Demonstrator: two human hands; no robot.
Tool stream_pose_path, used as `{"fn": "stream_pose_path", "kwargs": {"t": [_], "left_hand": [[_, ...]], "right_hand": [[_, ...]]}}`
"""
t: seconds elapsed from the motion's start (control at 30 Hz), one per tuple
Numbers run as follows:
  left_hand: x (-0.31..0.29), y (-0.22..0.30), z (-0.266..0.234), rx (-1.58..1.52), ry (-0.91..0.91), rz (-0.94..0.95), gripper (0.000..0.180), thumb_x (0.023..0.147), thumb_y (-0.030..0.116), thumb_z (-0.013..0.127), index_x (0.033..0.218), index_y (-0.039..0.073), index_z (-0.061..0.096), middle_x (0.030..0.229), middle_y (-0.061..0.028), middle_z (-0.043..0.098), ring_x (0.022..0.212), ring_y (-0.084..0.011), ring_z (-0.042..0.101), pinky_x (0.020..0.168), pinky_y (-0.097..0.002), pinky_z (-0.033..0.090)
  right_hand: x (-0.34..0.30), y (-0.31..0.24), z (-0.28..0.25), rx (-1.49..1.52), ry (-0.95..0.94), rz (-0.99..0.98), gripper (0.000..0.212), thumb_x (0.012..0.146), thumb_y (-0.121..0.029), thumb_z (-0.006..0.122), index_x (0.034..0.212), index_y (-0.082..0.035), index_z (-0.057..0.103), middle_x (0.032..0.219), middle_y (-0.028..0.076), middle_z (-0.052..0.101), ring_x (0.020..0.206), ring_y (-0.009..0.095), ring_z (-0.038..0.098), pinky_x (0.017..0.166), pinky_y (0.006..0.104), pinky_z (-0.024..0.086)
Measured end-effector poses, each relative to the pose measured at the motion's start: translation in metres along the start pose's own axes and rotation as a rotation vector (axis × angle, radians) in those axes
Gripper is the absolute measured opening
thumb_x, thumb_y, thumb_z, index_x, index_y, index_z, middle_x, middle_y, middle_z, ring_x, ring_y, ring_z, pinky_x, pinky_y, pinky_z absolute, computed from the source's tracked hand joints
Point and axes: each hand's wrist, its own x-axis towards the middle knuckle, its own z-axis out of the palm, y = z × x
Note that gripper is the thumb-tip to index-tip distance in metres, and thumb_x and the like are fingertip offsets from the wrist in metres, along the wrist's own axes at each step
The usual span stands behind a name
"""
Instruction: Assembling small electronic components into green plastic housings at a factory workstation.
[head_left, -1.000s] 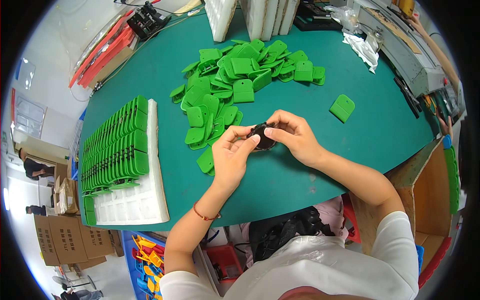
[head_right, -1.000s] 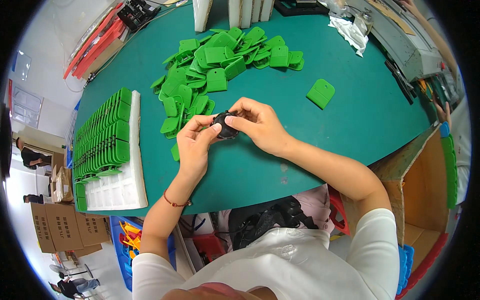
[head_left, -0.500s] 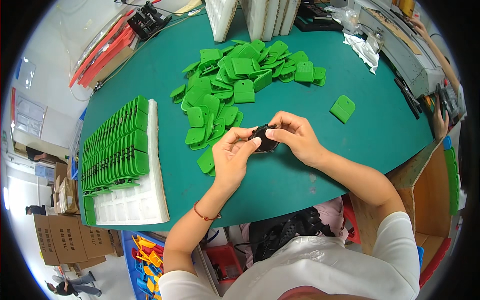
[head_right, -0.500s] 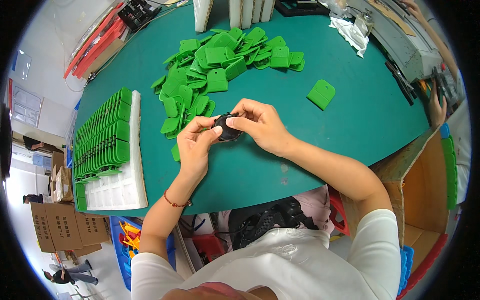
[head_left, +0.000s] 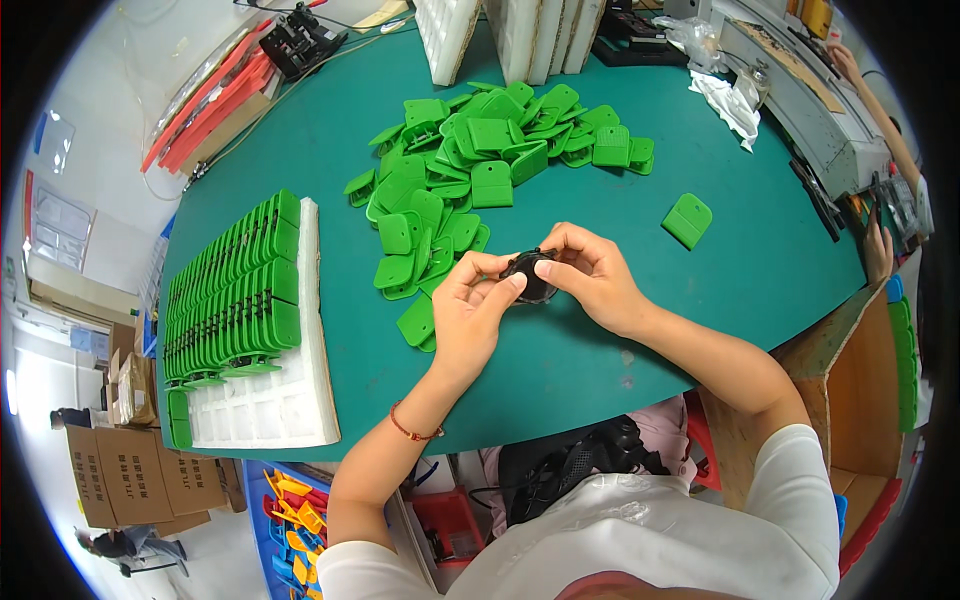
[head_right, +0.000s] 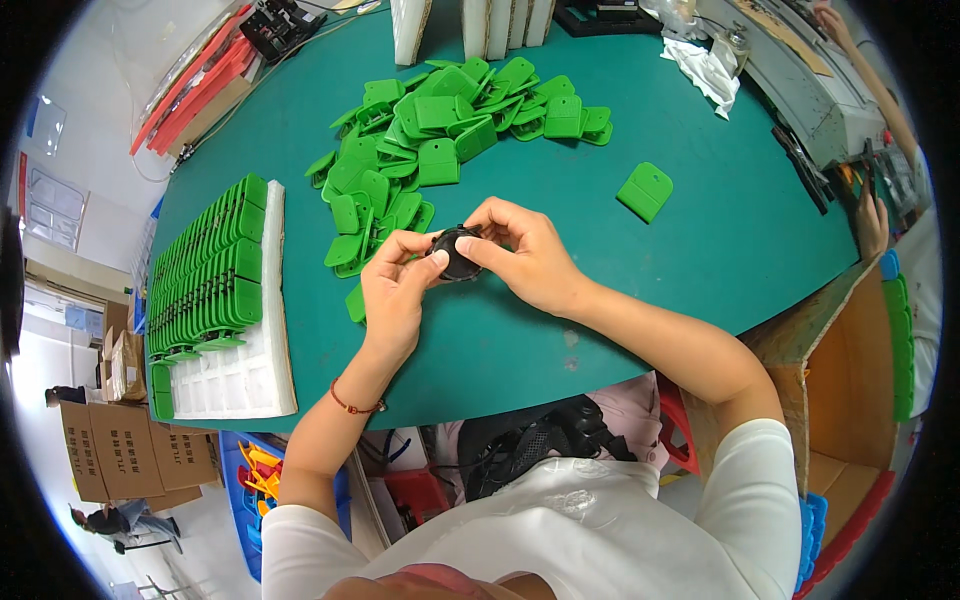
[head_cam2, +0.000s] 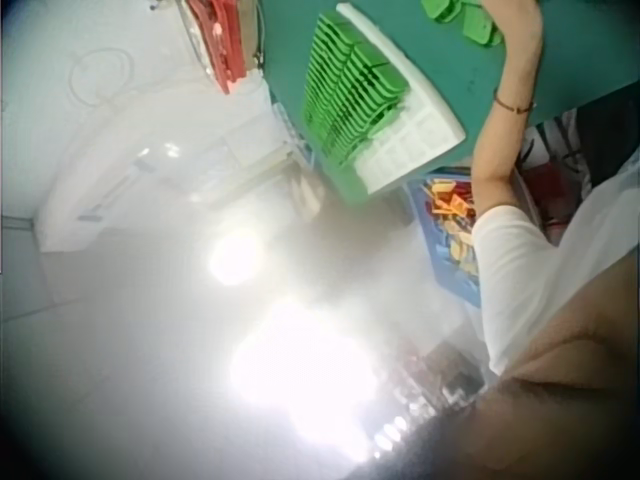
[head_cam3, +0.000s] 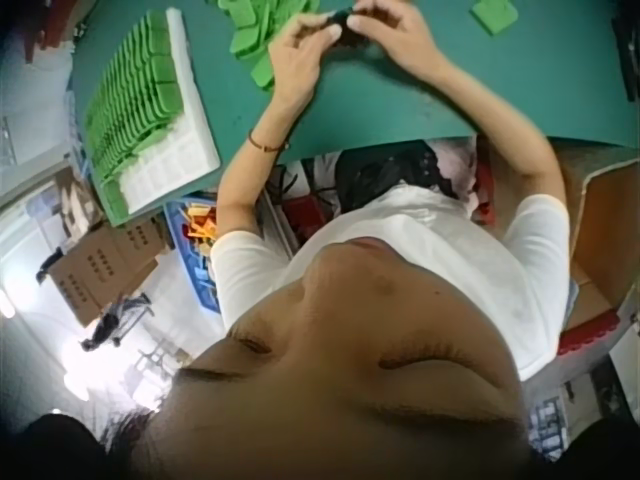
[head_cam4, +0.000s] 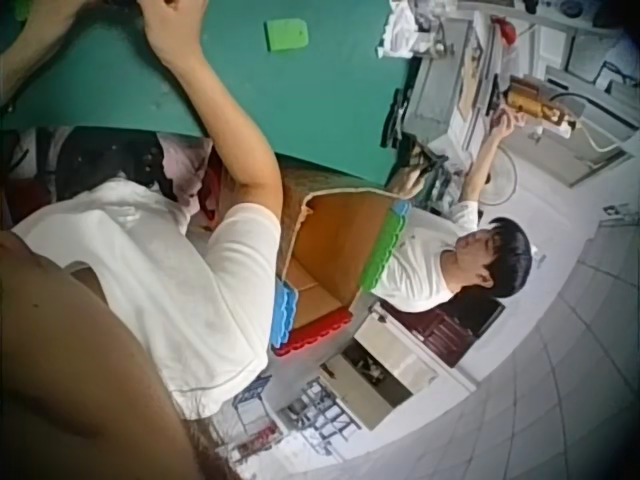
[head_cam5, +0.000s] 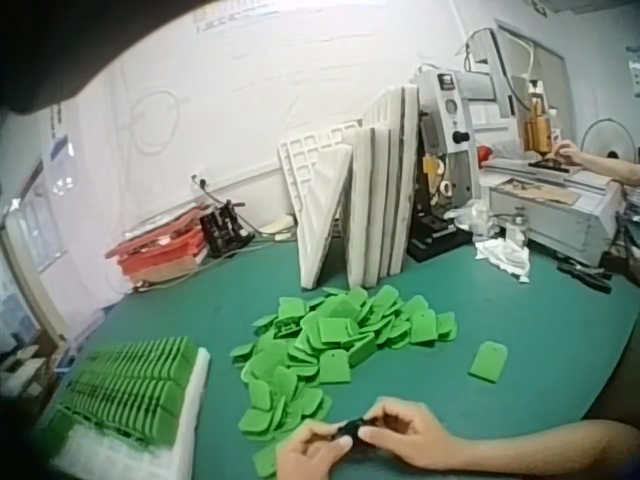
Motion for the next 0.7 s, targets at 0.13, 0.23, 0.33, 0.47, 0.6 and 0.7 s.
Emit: {"fn": "stream_pose_path", "kwargs": {"t": [0.13, 0.23, 0.33, 0.47, 0.6, 0.7], "left_hand": [[0.0, 0.0011, 0.0013, 0.002, 0.011, -0.023, 0.011, 0.079, -0.005, 0.054, 0.089, -0.004, 0.049, 0.093, -0.0118, 0.058, 0.078, -0.0105, 0.057, 0.071, -0.0228, 0.048], [0.0, 0.0014, 0.0008, 0.003, 0.006, -0.026, 0.011, 0.079, -0.005, 0.054, 0.089, -0.004, 0.049, 0.092, -0.0115, 0.058, 0.078, -0.0106, 0.057, 0.071, -0.0229, 0.048], [-0.0002, 0.0015, 0.0006, 0.002, 0.001, -0.028, 0.011, 0.079, -0.005, 0.054, 0.089, -0.004, 0.048, 0.092, -0.0116, 0.058, 0.078, -0.0106, 0.057, 0.072, -0.023, 0.048], [-0.0002, 0.0014, 0.0005, -0.012, -0.001, -0.036, 0.011, 0.079, -0.005, 0.054, 0.088, -0.004, 0.048, 0.09, -0.0116, 0.058, 0.077, -0.0106, 0.057, 0.072, -0.0227, 0.048], [-0.0002, 0.0018, -0.0004, -0.007, -0.013, -0.037, 0.009, 0.079, -0.004, 0.053, 0.087, -0.003, 0.049, 0.09, -0.0111, 0.058, 0.076, -0.0107, 0.058, 0.071, -0.0227, 0.048], [-0.0006, 0.0026, -0.0005, -0.017, -0.009, -0.051, 0.008, 0.079, -0.004, 0.054, 0.086, -0.003, 0.049, 0.089, -0.0104, 0.058, 0.076, -0.0108, 0.057, 0.071, -0.0232, 0.048]], "right_hand": [[0.0001, 0.0028, -0.0008, -0.026, 0.011, -0.022, 0.012, 0.08, -0.011, 0.058, 0.084, -0.001, 0.053, 0.073, 0.0, 0.052, 0.065, 0.004, 0.047, 0.058, 0.0198, 0.04], [0.0003, 0.0028, -0.0009, -0.044, 0.011, -0.04, 0.012, 0.08, -0.011, 0.058, 0.084, -0.001, 0.053, 0.072, 0.0, 0.052, 0.065, 0.004, 0.047, 0.058, 0.0198, 0.04], [-0.0001, 0.0023, -0.0009, -0.045, 0.008, -0.035, 0.012, 0.08, -0.011, 0.058, 0.083, -0.001, 0.053, 0.072, 0.0, 0.052, 0.065, 0.004, 0.047, 0.057, 0.0197, 0.04], [-0.0003, -0.0003, 0.0, -0.014, 0.005, -0.013, 0.012, 0.08, -0.011, 0.058, 0.082, -0.001, 0.052, 0.072, -0.001, 0.052, 0.065, 0.004, 0.047, 0.056, 0.0194, 0.039], [-0.0002, 0.0035, -0.003, -0.034, -0.003, -0.032, 0.011, 0.08, -0.01, 0.058, 0.081, 0.0, 0.052, 0.071, 0.0, 0.052, 0.064, 0.004, 0.047, 0.056, 0.0191, 0.038], [-0.0006, 0.0013, -0.002, 0.009, -0.002, -0.02, 0.011, 0.079, -0.009, 0.059, 0.081, 0.0, 0.053, 0.07, -0.001, 0.052, 0.063, 0.003, 0.046, 0.054, 0.0191, 0.038]]}}
